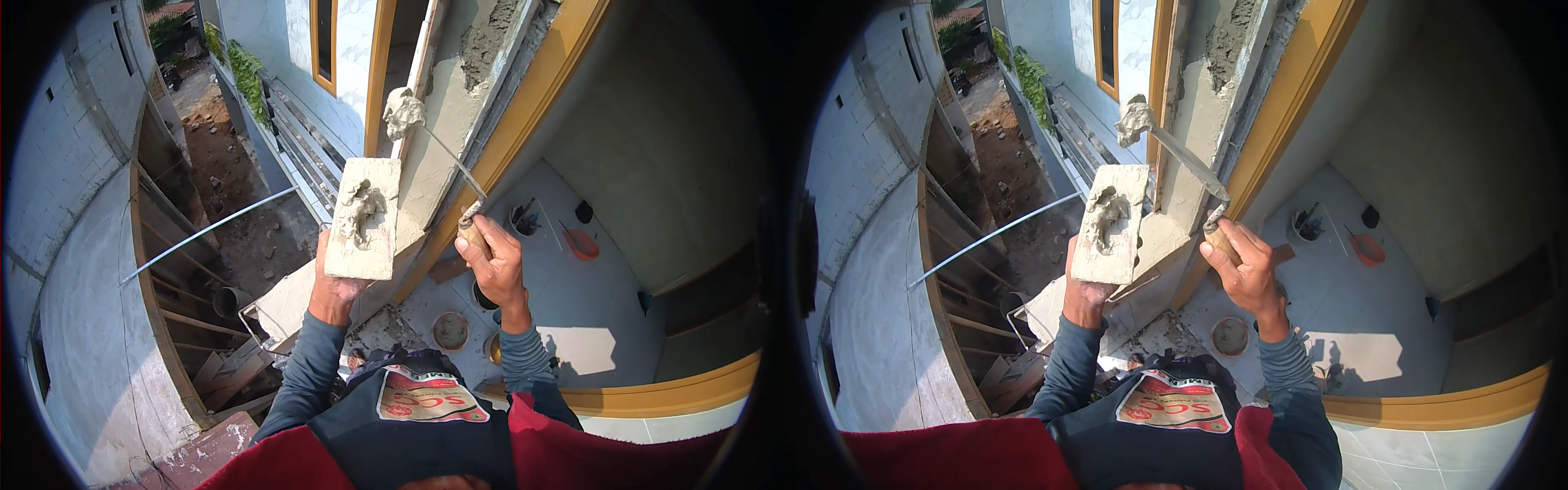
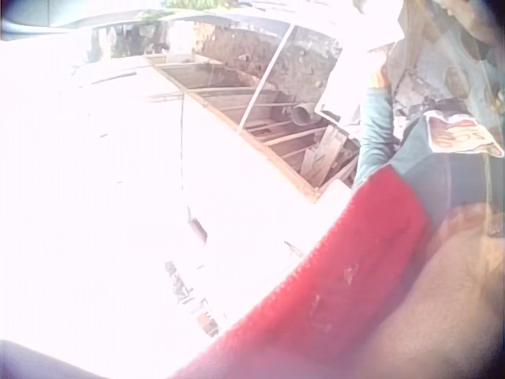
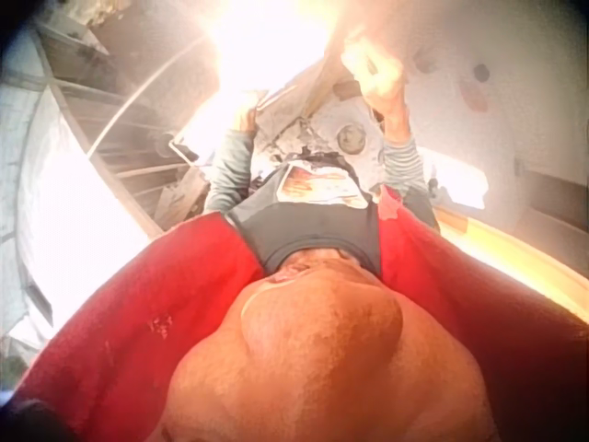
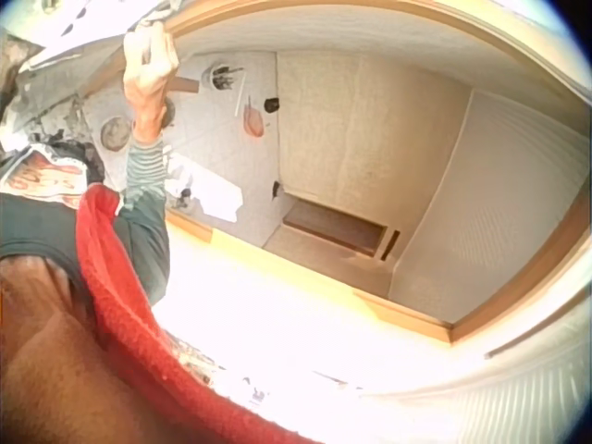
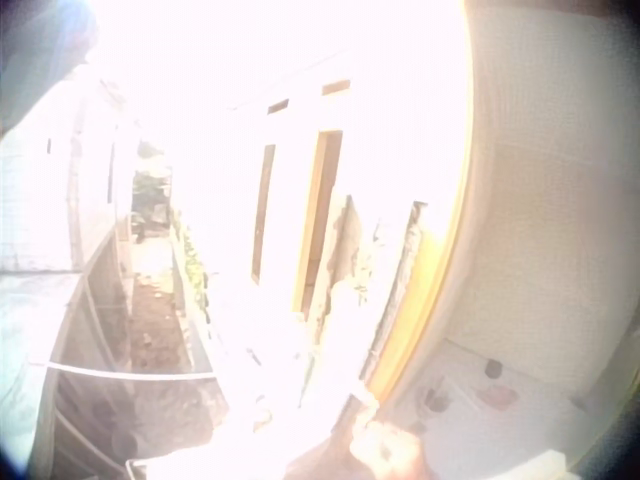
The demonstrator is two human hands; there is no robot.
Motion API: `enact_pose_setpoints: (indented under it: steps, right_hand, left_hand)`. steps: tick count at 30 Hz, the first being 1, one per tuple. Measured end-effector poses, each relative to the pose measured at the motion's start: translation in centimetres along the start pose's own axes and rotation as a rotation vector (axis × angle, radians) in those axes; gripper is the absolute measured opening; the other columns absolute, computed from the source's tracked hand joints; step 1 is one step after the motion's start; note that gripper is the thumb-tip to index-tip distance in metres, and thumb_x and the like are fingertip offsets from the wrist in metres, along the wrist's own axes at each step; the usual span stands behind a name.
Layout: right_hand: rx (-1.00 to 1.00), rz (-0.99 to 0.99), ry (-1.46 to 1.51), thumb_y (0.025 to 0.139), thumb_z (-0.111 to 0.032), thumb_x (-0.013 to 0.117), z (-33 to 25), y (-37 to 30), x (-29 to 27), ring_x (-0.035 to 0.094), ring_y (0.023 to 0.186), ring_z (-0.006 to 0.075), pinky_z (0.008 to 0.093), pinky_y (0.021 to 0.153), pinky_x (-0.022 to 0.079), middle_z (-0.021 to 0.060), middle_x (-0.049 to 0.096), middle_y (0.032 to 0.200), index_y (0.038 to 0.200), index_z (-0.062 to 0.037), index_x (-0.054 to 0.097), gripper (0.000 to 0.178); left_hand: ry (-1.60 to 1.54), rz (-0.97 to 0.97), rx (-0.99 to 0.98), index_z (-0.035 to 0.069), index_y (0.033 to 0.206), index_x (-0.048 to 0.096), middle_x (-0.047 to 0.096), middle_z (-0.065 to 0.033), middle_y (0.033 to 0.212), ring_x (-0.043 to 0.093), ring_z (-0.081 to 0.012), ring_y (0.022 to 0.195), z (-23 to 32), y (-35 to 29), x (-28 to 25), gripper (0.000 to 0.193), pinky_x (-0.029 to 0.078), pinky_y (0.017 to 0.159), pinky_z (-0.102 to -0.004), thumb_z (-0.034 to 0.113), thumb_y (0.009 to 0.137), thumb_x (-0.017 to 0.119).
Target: The person applies mortar to the vertical corner of a window frame using a trowel while holding more mortar on a wooden hawk.
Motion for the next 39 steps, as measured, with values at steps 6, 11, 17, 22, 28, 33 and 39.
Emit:
enact_pose_setpoints:
  steps: [6, 11, 17, 22, 28, 33, 39]
  right_hand:
    - [0.46, 0.056, 0.682, 0.097, -0.02, 0.063, 3.9, 4.1, 1.8, 0.059, 0.061, 0.008, 0.0215, 0.049, 0.049, 0.0065, 0.063, 0.084, 0.125, 0.0054, 0.057, 0.039]
    - [0.52, 0.111, 0.716, 0.097, -0.021, 0.062, 5.4, 2.3, 2.0, 0.059, 0.057, 0.0111, 0.024, 0.046, 0.05, 0.0087, 0.062, 0.083, 0.124, 0.0042, 0.057, 0.038]
    - [0.506, 0.211, 0.673, 0.097, -0.022, 0.062, 4.0, -1.5, 1.3, 0.058, 0.059, 0.0091, 0.0239, 0.047, 0.049, 0.0071, 0.062, 0.083, 0.127, 0.0044, 0.057, 0.04]
    - [0.306, 0.184, 0.556, 0.099, -0.018, 0.06, 0.3, 0.7, 2.8, 0.055, 0.06, 0.0076, 0.0238, 0.051, 0.048, 0.0057, 0.06, 0.083, 0.136, 0.0074, 0.049, 0.046]
    - [0.397, 0.227, 0.676, 0.097, -0.02, 0.063, 3.8, 4.0, 4.8, 0.056, 0.059, 0.008, 0.0236, 0.049, 0.048, 0.0052, 0.061, 0.081, 0.127, 0.0056, 0.056, 0.04]
    - [0.478, 0.291, 0.722, 0.095, -0.02, 0.065, 5.0, 0.8, 3.5, 0.058, 0.059, 0.0089, 0.0238, 0.048, 0.049, 0.0057, 0.062, 0.082, 0.125, 0.0048, 0.058, 0.04]
    - [0.479, 0.322, 0.743, 0.097, -0.02, 0.062, 4.6, -2.9, 3.6, 0.057, 0.059, 0.0086, 0.0243, 0.049, 0.049, 0.0058, 0.061, 0.082, 0.128, 0.0063, 0.054, 0.042]
  left_hand:
    - [0.023, -0.015, -0.006, -0.004, 0.129, 0.053, 0.065, -0.0233, 0.115, 0.069, -0.0364, 0.094, -0.4, 0.8, -0.5, 0.047, 0.06, 0.077, -0.0459, 0.029, 0.097, 0.043]
    - [-0.025, -0.059, -0.052, -0.003, 0.129, 0.054, 0.065, -0.0208, 0.117, 0.068, -0.0335, 0.098, -1.4, 0.4, 1.0, 0.041, 0.058, 0.084, -0.0456, 0.021, 0.098, 0.042]
    - [0.042, -0.077, -0.031, -0.002, 0.128, 0.055, 0.065, -0.0204, 0.117, 0.068, -0.0343, 0.097, -0.7, 0.0, 0.7, 0.042, 0.058, 0.082, -0.0456, 0.025, 0.097, 0.043]
    - [0.105, -0.03, -0.039, 0.002, 0.127, 0.056, 0.065, -0.0191, 0.117, 0.067, -0.034, 0.098, -0.6, -1.0, 0.5, 0.043, 0.058, 0.081, -0.0467, 0.028, 0.095, 0.044]
    - [0.125, 0.098, 0.018, 0.004, 0.127, 0.057, 0.066, -0.017, 0.117, 0.067, -0.0332, 0.096, 0.4, -1.3, -1.4, 0.042, 0.057, 0.079, -0.0457, 0.029, 0.095, 0.044]
    - [0.105, 0.163, 0.091, 0.0, 0.125, 0.057, 0.067, -0.0179, 0.112, 0.068, -0.0333, 0.093, 2.5, -2.8, -4.3, 0.043, 0.057, 0.074, -0.0442, 0.03, 0.096, 0.044]
    - [0.217, 0.207, 0.218, 0.0, 0.123, 0.057, 0.067, -0.0174, 0.107, 0.068, -0.0322, 0.087, 4.4, -6.2, -3.6, 0.043, 0.056, 0.069, -0.0431, 0.031, 0.096, 0.043]
Point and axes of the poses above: each hand's wrist, its own y-axis towards the middle knuckle, its own x-axis out of the palm, z = x × y, the point moved 9 cm from there along y, towards the middle knuckle
